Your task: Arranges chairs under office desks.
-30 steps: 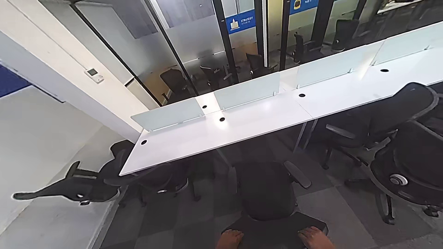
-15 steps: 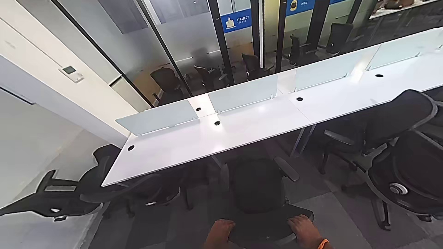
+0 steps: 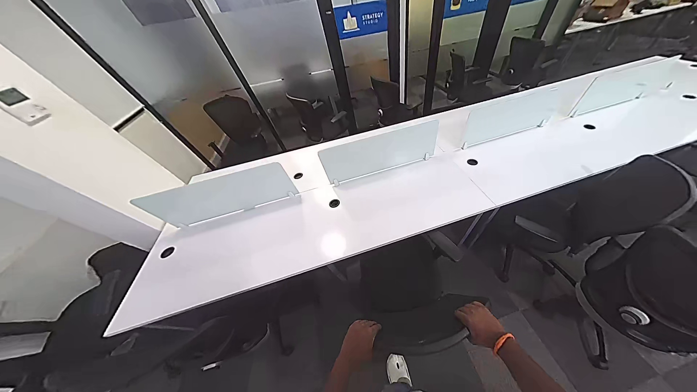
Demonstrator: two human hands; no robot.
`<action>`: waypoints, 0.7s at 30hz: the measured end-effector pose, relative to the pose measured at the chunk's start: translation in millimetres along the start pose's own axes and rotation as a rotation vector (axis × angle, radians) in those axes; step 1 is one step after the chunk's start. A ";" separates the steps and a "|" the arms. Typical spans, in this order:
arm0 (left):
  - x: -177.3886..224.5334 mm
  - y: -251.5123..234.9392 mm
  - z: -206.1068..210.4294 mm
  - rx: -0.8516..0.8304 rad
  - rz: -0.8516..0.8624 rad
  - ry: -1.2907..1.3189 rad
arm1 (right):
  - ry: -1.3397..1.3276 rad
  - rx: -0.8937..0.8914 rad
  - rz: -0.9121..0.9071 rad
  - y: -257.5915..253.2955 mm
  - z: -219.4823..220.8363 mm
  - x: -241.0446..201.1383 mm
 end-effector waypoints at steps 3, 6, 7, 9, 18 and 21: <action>-15.0 -34.5 -20.3 -0.035 -0.017 -0.050 | 0.024 -0.029 0.039 -32.0 -21.5 18.9; -26.9 -60.8 -43.2 -0.075 -0.041 -0.068 | 0.041 -0.022 0.081 -58.9 -41.6 31.6; -31.8 -66.9 -49.9 -0.086 -0.055 -0.075 | 0.042 -0.015 0.091 -68.6 -47.1 34.3; -41.3 -80.7 -61.0 -0.078 -0.064 -0.070 | 0.041 0.030 0.106 -84.3 -56.5 40.5; -41.1 -100.8 -67.7 -0.069 -0.045 -0.068 | -0.025 0.020 0.124 -98.8 -71.3 65.6; -48.1 -100.8 -59.4 0.004 -0.017 -0.030 | -0.570 -0.092 0.038 -94.4 -98.4 73.8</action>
Point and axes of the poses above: each hand's wrist, its own y-axis away from the middle knuckle, its own z-axis out of the palm, x = y × z, the point moved 3 cm from there along -y, towards the middle knuckle, and after that the axes turned 6 degrees about -z, right-handed, at the moved point
